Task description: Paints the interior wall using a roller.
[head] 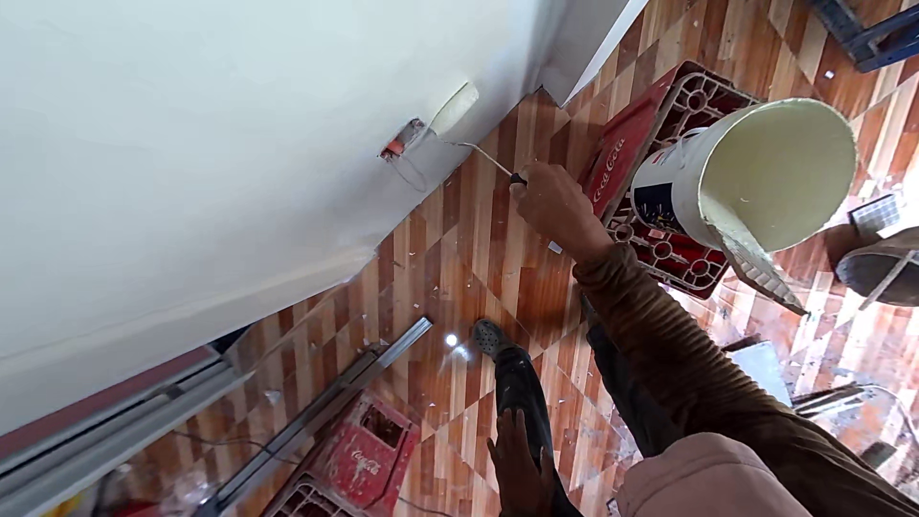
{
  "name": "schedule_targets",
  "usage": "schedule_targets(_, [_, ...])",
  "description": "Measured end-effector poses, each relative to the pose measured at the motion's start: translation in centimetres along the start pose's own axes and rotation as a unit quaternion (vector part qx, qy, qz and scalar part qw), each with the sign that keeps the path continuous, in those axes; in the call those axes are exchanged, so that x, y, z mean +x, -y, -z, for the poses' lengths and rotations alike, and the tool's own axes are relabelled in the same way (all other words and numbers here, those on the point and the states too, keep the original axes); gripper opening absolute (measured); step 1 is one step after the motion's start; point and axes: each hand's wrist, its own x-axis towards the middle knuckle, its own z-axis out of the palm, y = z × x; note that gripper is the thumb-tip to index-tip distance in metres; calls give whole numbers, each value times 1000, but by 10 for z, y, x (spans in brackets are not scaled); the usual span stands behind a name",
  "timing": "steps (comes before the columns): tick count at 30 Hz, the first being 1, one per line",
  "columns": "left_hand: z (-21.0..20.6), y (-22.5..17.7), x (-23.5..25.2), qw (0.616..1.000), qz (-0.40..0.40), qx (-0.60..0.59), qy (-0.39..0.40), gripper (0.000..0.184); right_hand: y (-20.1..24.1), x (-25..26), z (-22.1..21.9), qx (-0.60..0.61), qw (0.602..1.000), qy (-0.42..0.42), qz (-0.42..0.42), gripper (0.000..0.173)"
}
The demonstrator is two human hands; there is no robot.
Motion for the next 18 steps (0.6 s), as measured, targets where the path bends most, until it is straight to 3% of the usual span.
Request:
schedule_targets(12, [-1, -6, 2, 1000, 15, -3, 17, 74, 3, -12, 0, 6, 1000, -8, 6, 25])
schedule_targets(18, [3, -7, 1, 999, 26, -4, 35, 74, 4, -66, 14, 16, 996, -73, 48, 25])
